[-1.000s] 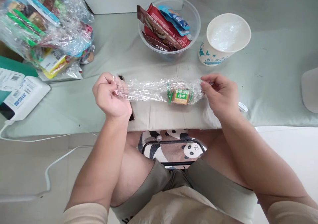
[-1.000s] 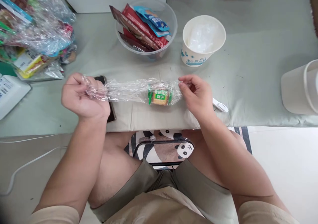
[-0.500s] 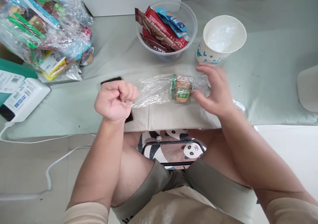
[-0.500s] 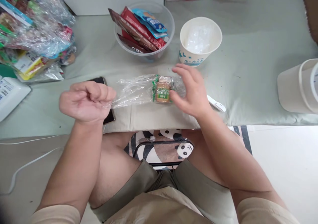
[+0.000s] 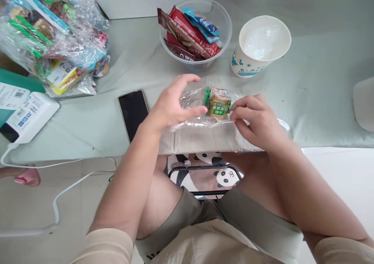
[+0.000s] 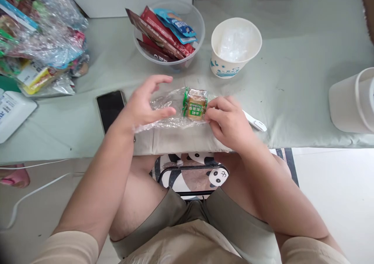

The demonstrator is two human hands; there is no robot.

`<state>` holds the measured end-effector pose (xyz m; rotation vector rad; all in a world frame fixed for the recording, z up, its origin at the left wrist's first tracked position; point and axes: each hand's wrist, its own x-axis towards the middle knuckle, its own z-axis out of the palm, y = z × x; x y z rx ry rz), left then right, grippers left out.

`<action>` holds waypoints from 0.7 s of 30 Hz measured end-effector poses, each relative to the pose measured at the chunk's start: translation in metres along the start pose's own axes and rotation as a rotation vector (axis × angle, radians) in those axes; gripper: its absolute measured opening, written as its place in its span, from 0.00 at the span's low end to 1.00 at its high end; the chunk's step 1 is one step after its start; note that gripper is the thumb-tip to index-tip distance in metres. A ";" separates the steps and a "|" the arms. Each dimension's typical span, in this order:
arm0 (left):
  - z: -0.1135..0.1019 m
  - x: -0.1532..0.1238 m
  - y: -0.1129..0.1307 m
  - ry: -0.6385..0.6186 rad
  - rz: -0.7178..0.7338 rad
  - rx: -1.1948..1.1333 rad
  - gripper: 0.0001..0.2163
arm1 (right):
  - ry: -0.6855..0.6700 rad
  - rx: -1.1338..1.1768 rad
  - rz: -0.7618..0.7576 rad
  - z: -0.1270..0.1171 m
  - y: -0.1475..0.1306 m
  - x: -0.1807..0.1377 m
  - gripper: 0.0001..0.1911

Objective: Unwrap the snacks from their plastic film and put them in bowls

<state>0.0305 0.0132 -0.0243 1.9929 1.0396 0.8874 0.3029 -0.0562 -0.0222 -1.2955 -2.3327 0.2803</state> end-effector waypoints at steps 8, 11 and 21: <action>0.017 0.002 0.011 0.210 -0.278 -0.012 0.10 | -0.068 0.022 -0.075 -0.006 0.014 -0.006 0.13; 0.010 -0.012 0.009 0.393 -0.383 -0.098 0.11 | 0.005 -0.042 0.017 -0.008 0.019 -0.007 0.13; -0.030 -0.048 0.032 -0.175 -0.616 0.217 0.15 | 0.268 -0.105 0.503 -0.010 0.028 -0.009 0.16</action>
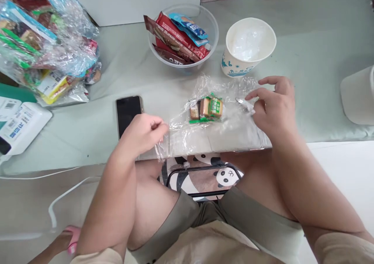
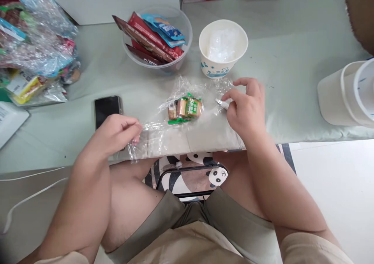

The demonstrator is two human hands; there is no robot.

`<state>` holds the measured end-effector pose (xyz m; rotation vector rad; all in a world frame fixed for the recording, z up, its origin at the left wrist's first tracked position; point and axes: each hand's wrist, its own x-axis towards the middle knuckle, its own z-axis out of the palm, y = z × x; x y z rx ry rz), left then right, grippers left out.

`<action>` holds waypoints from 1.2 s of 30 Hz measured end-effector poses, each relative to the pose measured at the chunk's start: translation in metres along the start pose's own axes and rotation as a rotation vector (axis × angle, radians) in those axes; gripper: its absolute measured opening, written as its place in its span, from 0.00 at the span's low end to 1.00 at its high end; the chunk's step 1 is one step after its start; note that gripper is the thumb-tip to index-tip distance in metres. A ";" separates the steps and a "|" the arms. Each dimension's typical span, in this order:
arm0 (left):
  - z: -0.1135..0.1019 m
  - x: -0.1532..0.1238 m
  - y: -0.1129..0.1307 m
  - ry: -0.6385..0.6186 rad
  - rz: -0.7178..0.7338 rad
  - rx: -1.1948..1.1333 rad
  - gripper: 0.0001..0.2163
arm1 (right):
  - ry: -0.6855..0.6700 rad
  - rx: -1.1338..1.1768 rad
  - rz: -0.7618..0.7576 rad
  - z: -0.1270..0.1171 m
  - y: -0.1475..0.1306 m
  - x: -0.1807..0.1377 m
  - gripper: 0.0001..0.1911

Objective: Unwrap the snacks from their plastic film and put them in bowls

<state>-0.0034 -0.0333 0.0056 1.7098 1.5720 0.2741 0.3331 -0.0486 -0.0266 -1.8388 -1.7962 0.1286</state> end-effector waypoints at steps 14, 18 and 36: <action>0.049 0.047 0.038 0.275 0.389 0.084 0.06 | -0.095 0.165 -0.021 0.024 -0.018 -0.003 0.30; 0.050 0.052 0.034 0.375 0.298 -0.031 0.07 | -0.065 0.213 -0.029 0.026 -0.002 -0.007 0.28; 0.043 0.062 0.017 0.504 0.288 -0.061 0.24 | -0.256 0.205 -0.423 0.013 -0.037 -0.007 0.43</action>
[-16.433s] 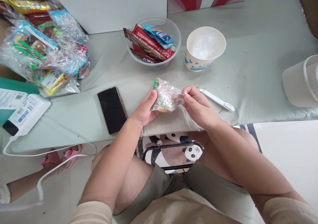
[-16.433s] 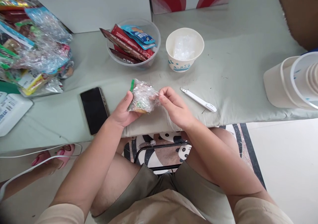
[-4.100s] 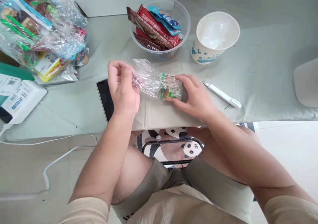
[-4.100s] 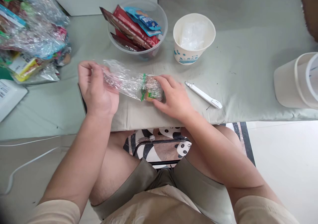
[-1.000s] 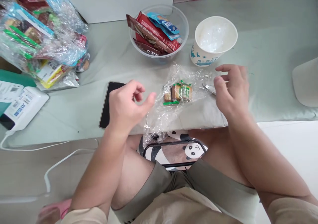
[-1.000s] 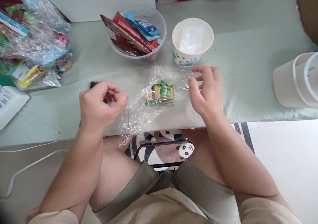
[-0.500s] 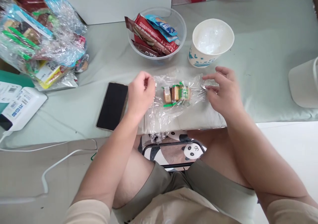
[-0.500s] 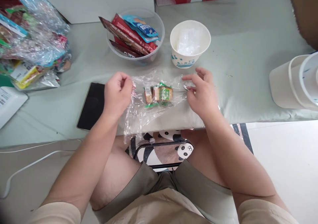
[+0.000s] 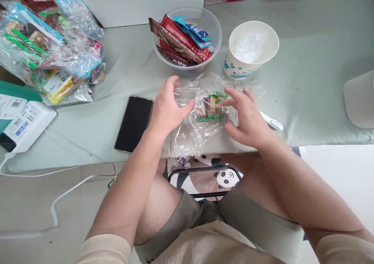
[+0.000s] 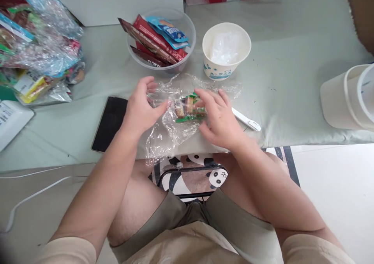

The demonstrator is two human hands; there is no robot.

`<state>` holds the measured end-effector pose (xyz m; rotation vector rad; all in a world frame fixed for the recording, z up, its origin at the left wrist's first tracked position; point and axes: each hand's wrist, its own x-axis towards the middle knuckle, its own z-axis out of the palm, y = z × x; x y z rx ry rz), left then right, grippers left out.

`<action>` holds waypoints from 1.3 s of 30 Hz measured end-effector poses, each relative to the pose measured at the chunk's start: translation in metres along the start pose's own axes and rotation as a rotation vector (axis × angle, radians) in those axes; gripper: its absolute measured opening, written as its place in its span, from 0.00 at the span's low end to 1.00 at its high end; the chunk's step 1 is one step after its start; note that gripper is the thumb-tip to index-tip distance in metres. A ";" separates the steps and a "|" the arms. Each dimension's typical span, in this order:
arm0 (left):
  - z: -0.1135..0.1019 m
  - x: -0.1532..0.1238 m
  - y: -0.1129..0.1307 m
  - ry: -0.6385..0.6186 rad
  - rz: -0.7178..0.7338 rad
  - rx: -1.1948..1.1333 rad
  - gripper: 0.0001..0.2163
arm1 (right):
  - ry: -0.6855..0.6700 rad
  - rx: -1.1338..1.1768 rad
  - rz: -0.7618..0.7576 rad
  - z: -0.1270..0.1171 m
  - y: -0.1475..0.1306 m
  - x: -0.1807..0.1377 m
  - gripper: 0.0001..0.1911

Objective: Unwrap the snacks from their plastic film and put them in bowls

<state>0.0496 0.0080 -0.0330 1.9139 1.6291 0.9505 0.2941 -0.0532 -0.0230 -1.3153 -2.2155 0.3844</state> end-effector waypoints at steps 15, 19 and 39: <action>-0.010 0.010 -0.007 0.112 -0.158 -0.075 0.23 | -0.226 0.036 -0.029 -0.049 0.021 -0.034 0.10; -0.011 0.010 -0.005 0.093 -0.216 -0.043 0.18 | -0.303 -0.016 -0.001 -0.059 0.031 -0.048 0.14; -0.029 -0.083 0.046 -0.569 0.778 0.187 0.14 | -0.286 -0.058 0.011 -0.058 0.003 -0.046 0.05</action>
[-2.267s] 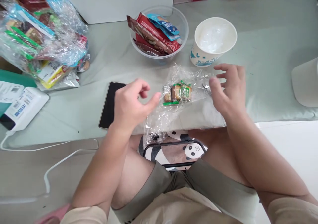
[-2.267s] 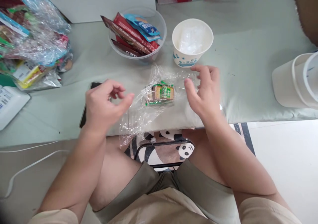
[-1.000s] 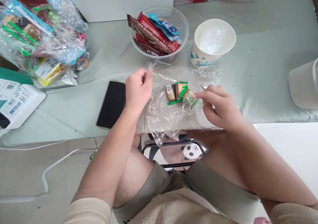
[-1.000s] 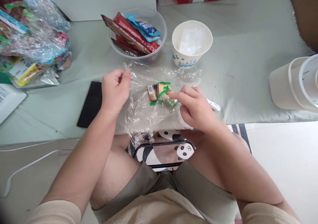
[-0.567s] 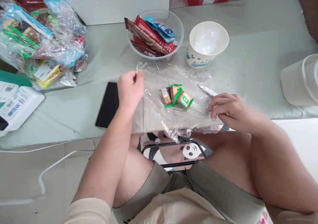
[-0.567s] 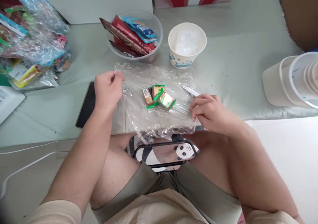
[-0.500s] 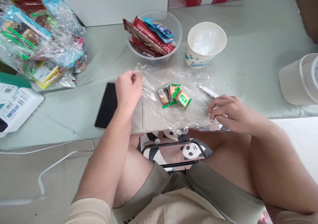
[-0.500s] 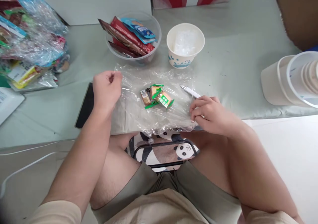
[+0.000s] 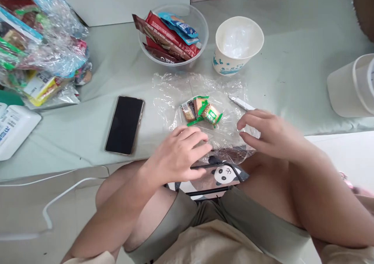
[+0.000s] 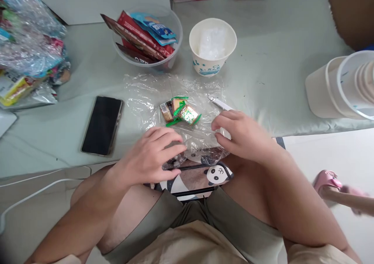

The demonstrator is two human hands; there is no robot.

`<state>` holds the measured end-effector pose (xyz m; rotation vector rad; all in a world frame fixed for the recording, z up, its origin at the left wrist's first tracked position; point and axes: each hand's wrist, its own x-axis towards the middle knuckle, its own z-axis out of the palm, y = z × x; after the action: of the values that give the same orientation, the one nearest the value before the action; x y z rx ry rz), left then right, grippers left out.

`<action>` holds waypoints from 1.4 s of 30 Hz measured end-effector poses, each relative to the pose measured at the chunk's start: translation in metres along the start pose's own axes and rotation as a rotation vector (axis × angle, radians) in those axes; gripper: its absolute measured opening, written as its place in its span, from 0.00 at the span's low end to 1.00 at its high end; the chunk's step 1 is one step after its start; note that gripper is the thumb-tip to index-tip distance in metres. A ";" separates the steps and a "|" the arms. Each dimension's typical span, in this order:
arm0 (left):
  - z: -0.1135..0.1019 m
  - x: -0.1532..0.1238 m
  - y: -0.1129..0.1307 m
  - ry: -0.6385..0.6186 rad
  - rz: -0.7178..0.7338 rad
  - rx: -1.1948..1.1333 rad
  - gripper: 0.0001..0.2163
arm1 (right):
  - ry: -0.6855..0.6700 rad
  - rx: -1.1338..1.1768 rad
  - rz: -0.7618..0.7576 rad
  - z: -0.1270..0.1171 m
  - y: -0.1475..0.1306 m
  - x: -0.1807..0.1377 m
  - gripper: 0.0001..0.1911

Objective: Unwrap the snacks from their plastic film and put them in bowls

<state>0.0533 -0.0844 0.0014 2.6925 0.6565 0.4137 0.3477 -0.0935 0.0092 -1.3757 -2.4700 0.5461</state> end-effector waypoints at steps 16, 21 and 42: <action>-0.001 -0.020 0.029 -0.108 -0.224 0.456 0.07 | -0.374 0.142 0.086 0.013 -0.003 0.019 0.02; -0.002 -0.023 0.030 -0.153 -0.186 0.369 0.07 | -0.369 0.165 0.101 0.015 0.000 0.018 0.01; -0.013 -0.028 0.016 -0.485 -0.444 0.163 0.12 | -0.360 0.147 0.142 0.019 0.004 0.022 0.03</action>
<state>0.0311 -0.1082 0.0140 2.5313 1.1234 -0.4075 0.3313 -0.0767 -0.0084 -1.5114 -2.5449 1.0698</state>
